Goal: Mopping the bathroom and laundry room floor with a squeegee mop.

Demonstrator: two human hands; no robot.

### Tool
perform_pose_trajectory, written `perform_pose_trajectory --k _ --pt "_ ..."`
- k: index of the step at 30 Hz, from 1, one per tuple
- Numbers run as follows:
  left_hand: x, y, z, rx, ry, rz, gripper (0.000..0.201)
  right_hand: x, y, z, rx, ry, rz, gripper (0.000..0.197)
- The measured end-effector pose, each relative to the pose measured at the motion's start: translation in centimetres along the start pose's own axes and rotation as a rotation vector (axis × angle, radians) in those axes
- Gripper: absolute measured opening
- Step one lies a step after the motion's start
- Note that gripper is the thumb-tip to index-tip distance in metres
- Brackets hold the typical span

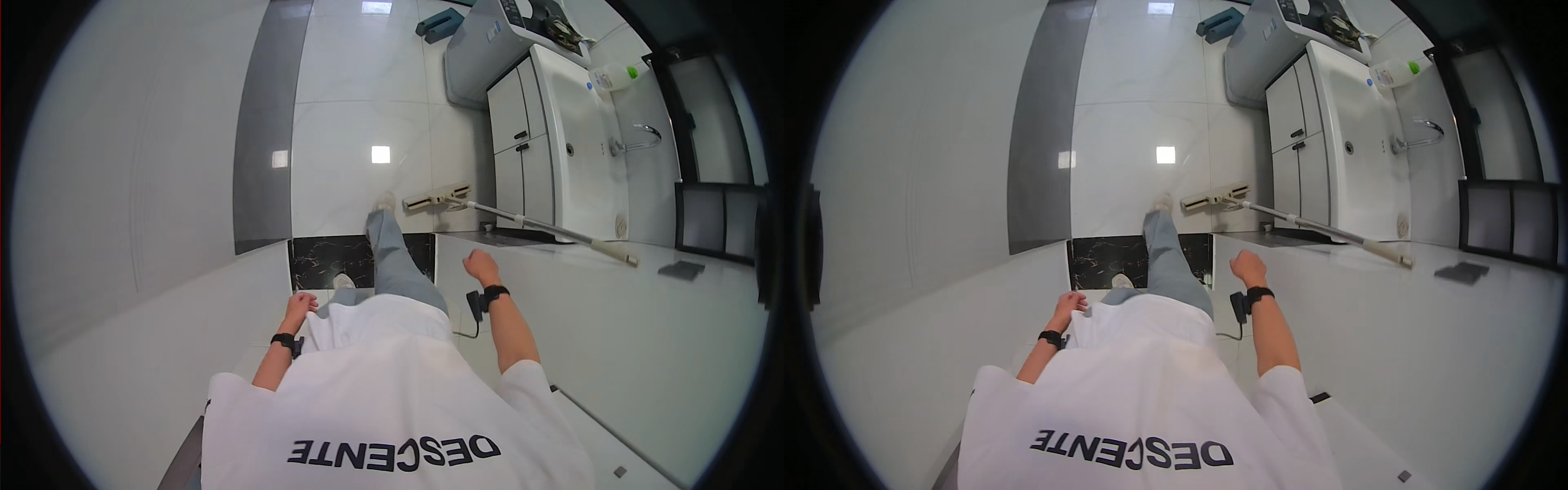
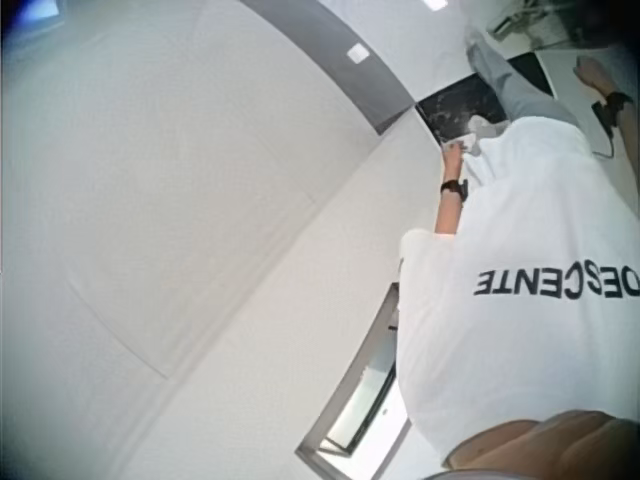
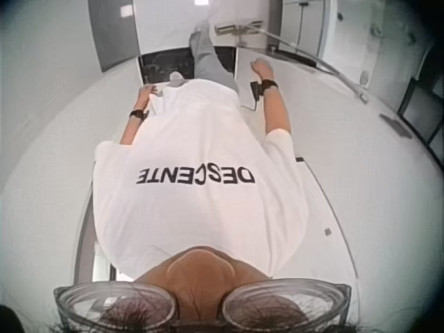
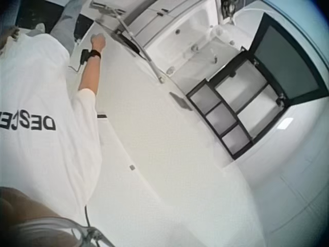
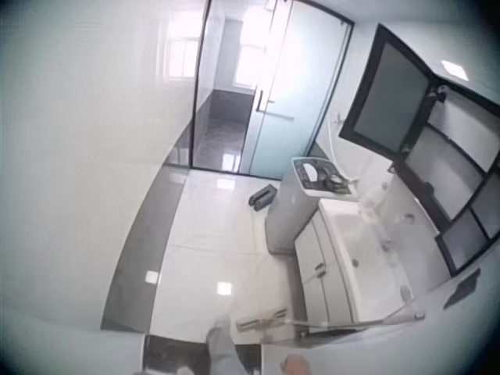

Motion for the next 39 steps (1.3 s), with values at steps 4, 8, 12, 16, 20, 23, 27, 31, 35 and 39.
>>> perform_pose_trajectory --k 4,8,12,16,20,23,27,31,35,39 --pt "-0.9 -5.3 -5.9 0.078 -0.107 -0.026 0.023 -10.1 -4.7 2.1 -0.012 0.266 -0.545 0.046" --pt "0.9 -7.2 -8.0 0.034 -0.134 -0.132 0.023 -16.6 -9.4 -3.3 0.054 0.64 -0.749 0.042" --pt "1.0 -12.2 -12.5 0.109 -0.291 -0.176 0.026 -18.3 -12.3 -5.7 0.193 0.338 -0.2 0.03" --pt "2.2 -15.5 -16.9 0.109 -0.45 -0.183 0.027 -19.5 -12.1 -4.7 0.213 0.208 -0.25 0.027" --pt "2.2 -17.9 -19.2 0.173 -0.388 -0.118 0.027 -20.7 -11.1 -3.0 0.2 0.271 -0.231 0.028" --pt "3.3 -20.6 -22.9 -0.102 0.048 -0.137 0.025 -21.1 -9.5 -2.2 0.239 0.209 -0.229 0.03" --pt "3.1 -23.6 -26.8 -0.105 0.029 -0.133 0.024 -21.4 -6.9 -0.5 0.237 0.112 -0.172 0.035" --pt "3.5 -27.9 -30.1 -0.054 0.073 -0.113 0.025 -21.3 -5.2 1.9 0.222 0.036 -0.092 0.039" --pt "4.9 -31.7 -33.6 0.011 0.018 0.014 0.026 -21.8 -4.8 4.8 0.182 0.026 -0.065 0.04" --pt "6.3 -35.7 -36.4 0.083 0.046 0.044 0.026 -22.3 -4.2 7.9 0.027 -0.078 -0.057 0.039"
Point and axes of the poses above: each hand's wrist, its own y-axis away from the middle knuckle, its own x-axis out of the palm, z = x × y, the point moved 4 cm from there along -y, towards the middle knuckle, and after that the axes turned 11 degrees about x, right-handed, at the moved point
